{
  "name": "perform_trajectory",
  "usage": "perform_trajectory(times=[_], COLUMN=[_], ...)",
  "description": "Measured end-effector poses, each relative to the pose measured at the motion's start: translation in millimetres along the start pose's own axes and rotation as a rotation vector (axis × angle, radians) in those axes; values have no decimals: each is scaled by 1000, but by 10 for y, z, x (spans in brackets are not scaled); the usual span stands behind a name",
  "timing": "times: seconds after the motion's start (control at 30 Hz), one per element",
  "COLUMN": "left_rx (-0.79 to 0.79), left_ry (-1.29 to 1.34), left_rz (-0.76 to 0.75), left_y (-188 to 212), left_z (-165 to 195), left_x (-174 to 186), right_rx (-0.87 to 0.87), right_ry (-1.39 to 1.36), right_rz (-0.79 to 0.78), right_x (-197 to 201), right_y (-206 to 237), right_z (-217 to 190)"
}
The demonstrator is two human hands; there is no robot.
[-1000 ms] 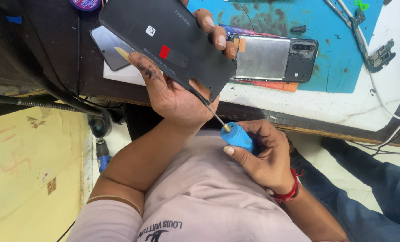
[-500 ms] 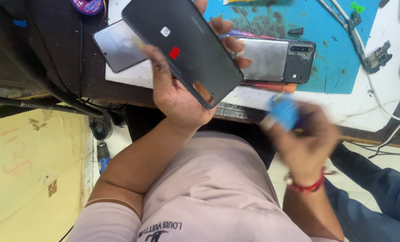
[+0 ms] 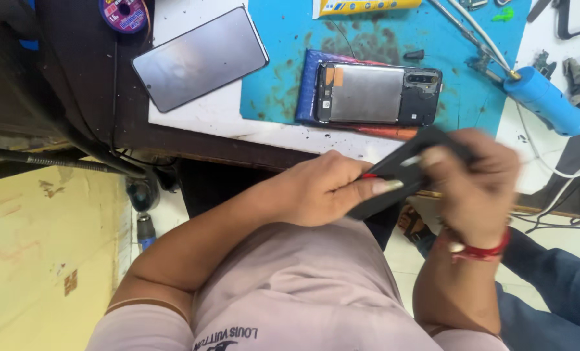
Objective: The person works on multiple smartphones at a cluttered workbench. They use a hot glue gun to apply adhesive to a phone back cover, then wrap rubber bands around a phone to secure it. They also use a prying tool to open a phone and handle a tube of adhesive.
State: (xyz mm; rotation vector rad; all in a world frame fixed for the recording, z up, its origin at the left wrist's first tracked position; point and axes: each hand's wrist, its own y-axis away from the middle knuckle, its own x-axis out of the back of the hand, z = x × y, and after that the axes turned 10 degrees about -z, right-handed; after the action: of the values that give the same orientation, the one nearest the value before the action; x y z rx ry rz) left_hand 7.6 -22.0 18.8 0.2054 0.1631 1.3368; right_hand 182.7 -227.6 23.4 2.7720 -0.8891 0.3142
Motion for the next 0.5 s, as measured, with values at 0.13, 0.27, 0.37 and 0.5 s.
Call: perform_trajectory(times=[0.13, 0.27, 0.37, 0.5], left_rx=[-235, -200, -378, -477], left_ry=[247, 102, -31, 135], left_rz=[48, 293, 570, 734], left_y=[139, 140, 14, -121], left_z=[-16, -88, -167, -201], left_x=[131, 316, 471, 632], right_rx=[211, 271, 265, 340], right_ry=[-311, -700, -707, -485], right_rz=[264, 433, 429, 325], right_x=[597, 997, 894, 359], right_y=[23, -194, -298, -326], right_z=[464, 725, 651, 319])
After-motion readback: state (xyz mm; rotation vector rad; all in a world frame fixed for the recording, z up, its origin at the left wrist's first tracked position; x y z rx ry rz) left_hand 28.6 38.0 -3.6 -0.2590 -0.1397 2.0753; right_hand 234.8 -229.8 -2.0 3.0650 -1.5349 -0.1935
